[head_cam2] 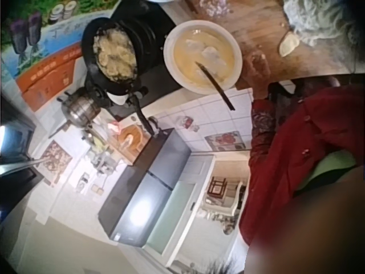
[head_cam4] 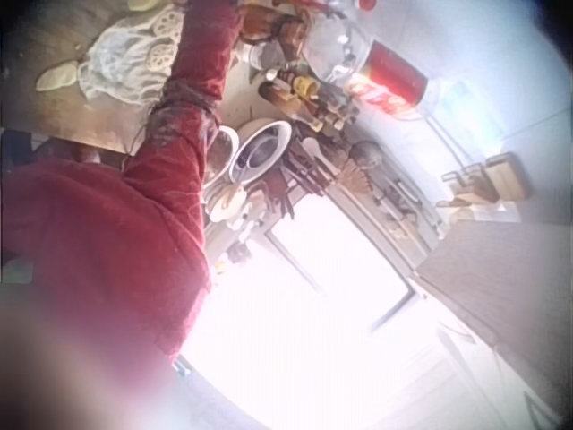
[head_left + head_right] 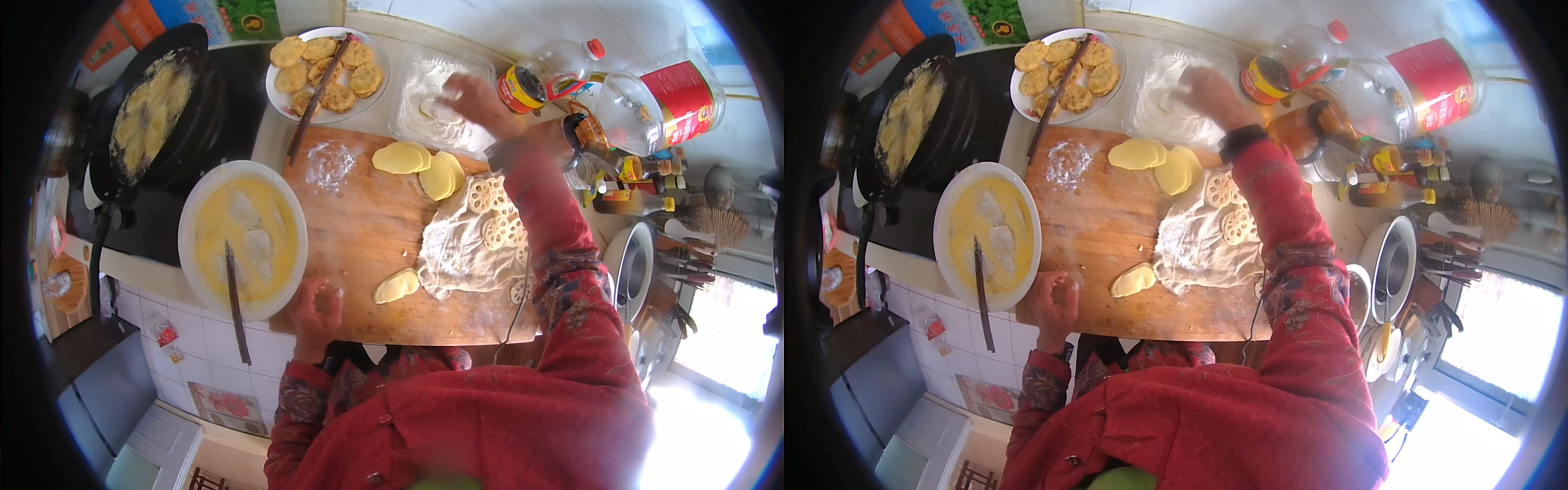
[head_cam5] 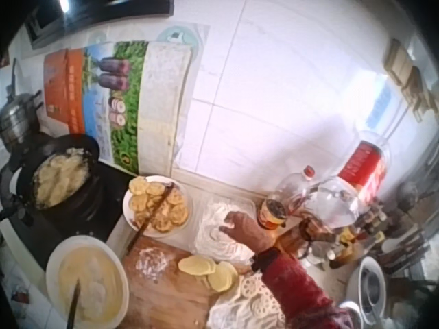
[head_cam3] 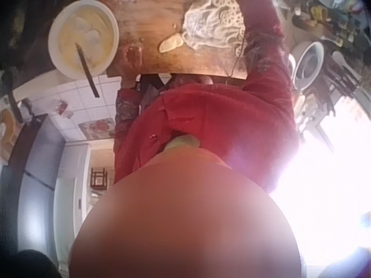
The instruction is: The person assembles stuffed vegetable snacks by placing a meat filling between two slices of potato or lotus root, then coats them in flour and a liquid batter before deep-frying in a wok. The person uses chopsticks to turn the items in the hot oil and places finished pieces on a plate.
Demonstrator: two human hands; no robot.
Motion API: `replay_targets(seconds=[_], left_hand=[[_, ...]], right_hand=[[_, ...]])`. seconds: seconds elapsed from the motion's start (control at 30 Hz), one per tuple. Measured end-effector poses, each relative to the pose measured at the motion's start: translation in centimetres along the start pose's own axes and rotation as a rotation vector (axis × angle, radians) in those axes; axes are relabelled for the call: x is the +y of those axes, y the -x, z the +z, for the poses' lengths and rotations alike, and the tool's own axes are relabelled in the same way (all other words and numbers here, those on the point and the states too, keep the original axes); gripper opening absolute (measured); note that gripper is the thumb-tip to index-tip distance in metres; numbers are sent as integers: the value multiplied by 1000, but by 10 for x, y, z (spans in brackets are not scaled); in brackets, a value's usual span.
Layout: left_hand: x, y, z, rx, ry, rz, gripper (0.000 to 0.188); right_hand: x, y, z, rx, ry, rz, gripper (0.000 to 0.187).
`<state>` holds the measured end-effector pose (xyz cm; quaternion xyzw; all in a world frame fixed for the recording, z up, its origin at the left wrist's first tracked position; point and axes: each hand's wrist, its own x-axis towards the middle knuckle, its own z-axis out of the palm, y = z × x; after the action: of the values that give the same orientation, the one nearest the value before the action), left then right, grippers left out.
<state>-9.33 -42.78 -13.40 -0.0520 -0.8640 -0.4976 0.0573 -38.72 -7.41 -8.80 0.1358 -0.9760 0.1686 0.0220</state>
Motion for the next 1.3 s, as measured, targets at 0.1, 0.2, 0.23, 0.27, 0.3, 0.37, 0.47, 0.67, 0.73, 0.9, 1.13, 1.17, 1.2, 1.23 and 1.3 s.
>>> replay_targets(seconds=[0.1, 0.2, 0.23, 0.27, 0.3, 0.37, 0.47, 0.67, 0.73, 0.9, 1.13, 1.17, 1.2, 1.23, 1.3], left_hand=[[0, 0, 1, 28, -11, 3, 24], [0, -1, 1, 28, -7, -1, 24], [1, -1, 1, 30, -1, 7, 24], [1, -2, 1, 31, -2, 9, 24], [1, -2, 1, 31, 0, 3, 24], [2, -2, 0, 13, -5, 14, 23], [1, -1, 0, 3, 0, 6, 23], [-1, -1, 1, 30, 0, 6, 25], [-1, -1, 1, 31, 10, 6, 25], [-1, -1, 1, 27, -5, 7, 25], [1, -1, 1, 12, -33, 17, 24], [1, -1, 1, 15, -19, 7, 24], [1, -1, 1, 21, -5, 0, 24], [2, -1, 1, 24, -1, 2, 24], [2, -2, 1, 35, 9, 2, 24]], right_hand=[[19, -9, -6, 98, -58, 77, 19], [26, -10, 13, -63, -59, -62, 18], [28, -9, 18, -134, -32, -48, 18], [28, -9, 22, -116, -57, -44, 19], [27, -8, 25, -192, -46, 39, 21], [25, -9, 24, -186, -76, 15, 27], [20, -11, 14, -278, -31, 61, 38], [13, -10, 6, -378, -20, 60, 54], [15, -10, 8, -402, -51, 56, 54], [21, -8, 11, -356, -172, 94, 44], [8, 3, 15, -208, 24, -85, 26], [4, 5, 16, -191, 48, -88, 20], [1, 5, 17, -185, 73, -89, 16], [-2, 5, 17, -196, 105, -90, 16], [-8, 4, 15, -242, 184, -70, 19]])
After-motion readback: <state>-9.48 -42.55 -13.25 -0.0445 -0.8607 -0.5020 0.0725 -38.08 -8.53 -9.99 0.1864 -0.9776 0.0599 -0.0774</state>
